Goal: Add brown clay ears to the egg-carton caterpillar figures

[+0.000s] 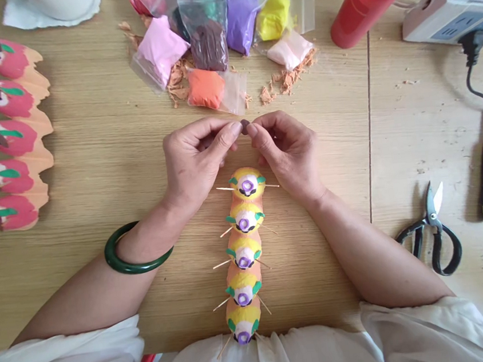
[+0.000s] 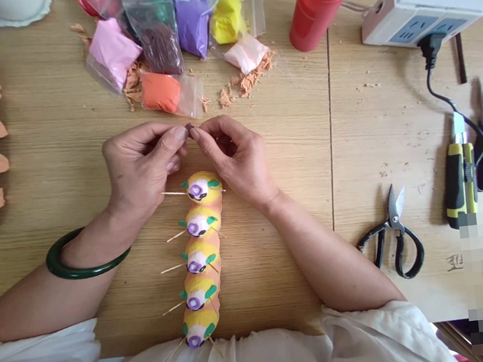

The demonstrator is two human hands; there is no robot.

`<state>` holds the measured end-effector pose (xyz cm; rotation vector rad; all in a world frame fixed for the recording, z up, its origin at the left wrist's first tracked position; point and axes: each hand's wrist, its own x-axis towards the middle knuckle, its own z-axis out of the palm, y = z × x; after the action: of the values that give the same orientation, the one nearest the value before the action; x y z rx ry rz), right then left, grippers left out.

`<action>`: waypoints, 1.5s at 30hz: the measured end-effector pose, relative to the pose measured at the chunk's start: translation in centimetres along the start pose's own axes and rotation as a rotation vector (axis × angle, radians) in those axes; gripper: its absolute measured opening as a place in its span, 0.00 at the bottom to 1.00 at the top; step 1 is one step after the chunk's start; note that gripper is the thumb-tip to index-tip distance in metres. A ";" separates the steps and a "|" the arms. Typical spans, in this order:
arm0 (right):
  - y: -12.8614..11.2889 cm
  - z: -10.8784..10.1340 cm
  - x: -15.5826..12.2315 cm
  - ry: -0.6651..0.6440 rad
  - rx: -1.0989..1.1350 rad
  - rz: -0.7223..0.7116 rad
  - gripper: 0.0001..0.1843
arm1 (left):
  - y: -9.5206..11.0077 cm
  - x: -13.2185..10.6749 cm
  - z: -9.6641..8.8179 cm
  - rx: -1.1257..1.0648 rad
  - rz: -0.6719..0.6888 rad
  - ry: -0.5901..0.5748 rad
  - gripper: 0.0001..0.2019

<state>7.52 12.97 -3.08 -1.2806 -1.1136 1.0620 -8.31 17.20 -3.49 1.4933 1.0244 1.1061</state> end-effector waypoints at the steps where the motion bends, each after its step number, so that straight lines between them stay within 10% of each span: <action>1: -0.1 0.0 0.0 0.011 0.001 0.002 0.24 | 0.2 -0.1 0.0 0.000 -0.006 0.012 0.14; 45: 0.3 0.0 0.0 -0.043 -0.080 -0.081 0.15 | 0.6 -0.1 0.1 -0.056 -0.008 0.033 0.11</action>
<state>7.56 12.93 -3.37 -1.2693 -1.2418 0.9969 -8.19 16.97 -2.88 1.4299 1.0125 1.1480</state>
